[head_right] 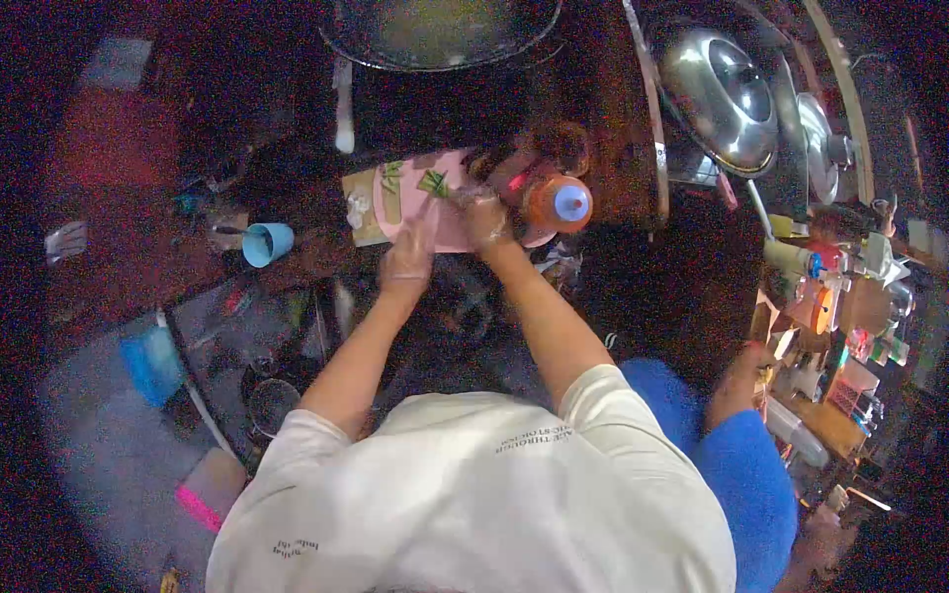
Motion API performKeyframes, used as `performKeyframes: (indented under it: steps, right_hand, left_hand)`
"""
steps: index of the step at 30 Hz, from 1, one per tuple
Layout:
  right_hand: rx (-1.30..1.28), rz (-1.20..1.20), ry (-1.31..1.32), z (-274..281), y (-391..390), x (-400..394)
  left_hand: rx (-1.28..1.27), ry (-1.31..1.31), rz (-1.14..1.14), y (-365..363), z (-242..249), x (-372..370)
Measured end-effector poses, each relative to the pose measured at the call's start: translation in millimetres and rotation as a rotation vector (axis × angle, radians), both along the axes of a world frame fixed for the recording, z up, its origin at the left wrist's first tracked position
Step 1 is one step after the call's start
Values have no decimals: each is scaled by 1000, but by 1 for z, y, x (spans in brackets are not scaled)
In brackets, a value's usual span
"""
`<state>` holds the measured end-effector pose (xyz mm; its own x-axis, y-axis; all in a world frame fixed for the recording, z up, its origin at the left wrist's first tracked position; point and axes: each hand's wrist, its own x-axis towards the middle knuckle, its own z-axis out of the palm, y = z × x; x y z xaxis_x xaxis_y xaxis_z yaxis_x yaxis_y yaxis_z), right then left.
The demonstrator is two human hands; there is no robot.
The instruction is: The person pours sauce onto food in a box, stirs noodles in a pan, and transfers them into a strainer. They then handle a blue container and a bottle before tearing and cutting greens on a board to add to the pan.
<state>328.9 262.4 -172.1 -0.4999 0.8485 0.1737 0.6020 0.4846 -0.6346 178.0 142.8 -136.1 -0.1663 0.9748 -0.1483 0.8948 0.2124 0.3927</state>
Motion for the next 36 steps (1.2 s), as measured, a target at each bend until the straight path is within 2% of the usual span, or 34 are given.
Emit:
performKeyframes:
  steps: [2,4,5,6,7,8,10,12,14,16,17,18,20,21,23,24,26,27,29,30,32,34,36]
  right_hand:
    - [-17,-6,18,8,3,1]
    - [-98,-6,-267,36,1,0]
    - [-99,-11,-264,37,-2,1]
    - [-43,-105,-41,35,-4,5]
    - [14,-198,181,27,-5,9]
    - [15,-197,182,18,-6,12]
    - [27,-66,-142,-3,-7,18]
    - [61,-47,-171,-3,-9,18]
    - [87,-38,-203,-5,-14,16]
    - [53,-70,-187,-16,-14,16]
    - [57,-14,-179,-18,-15,19]
    - [63,-6,-176,-15,-13,16]
    - [-53,-155,-127,-7,-15,10]
    - [-51,-158,-122,12,-17,10]
    - [-79,-59,221,68,-24,12]
    - [-76,-58,225,65,-29,16]
    - [11,-198,-60,43,-43,24]
    - [12,-198,-61,34,-46,27]
    - [-125,-106,-460,16,-53,35]
    - [-129,-107,-463,3,-54,38]
    - [-89,59,-690,-17,-56,44]
    - [-163,16,-620,7,-55,41]
    - [-215,-23,-549,23,-50,35]
  left_hand:
    - [-16,-68,28,-6,15,-4]
    - [-34,-131,40,-6,26,-7]
    - [-54,-240,110,-6,30,-7]
    - [-72,-350,185,-6,32,-6]
    - [-70,-347,186,-8,32,-4]
    - [-50,-247,108,-10,32,0]
    - [-32,-148,31,-11,30,8]
    - [-27,-78,-32,-10,23,15]
    - [-108,-49,-65,-10,-11,15]
    - [316,-79,-116,-2,-10,17]
    - [160,-90,-44,-5,-5,20]
    - [165,-88,-36,-10,-1,20]
    - [-65,-112,42,-15,6,16]
    - [-63,-106,40,-13,14,15]
    - [-110,-298,171,-9,30,14]
    - [-106,-294,172,-10,31,14]
    - [117,-274,85,-16,30,18]
    - [118,-275,85,-19,31,21]
    - [10,-190,-43,-24,31,26]
    - [6,-194,-44,-25,21,29]
    - [5,-26,-108,-25,-8,34]
    - [-59,-74,-91,-9,-9,37]
    - [163,-110,-147,-2,-17,37]
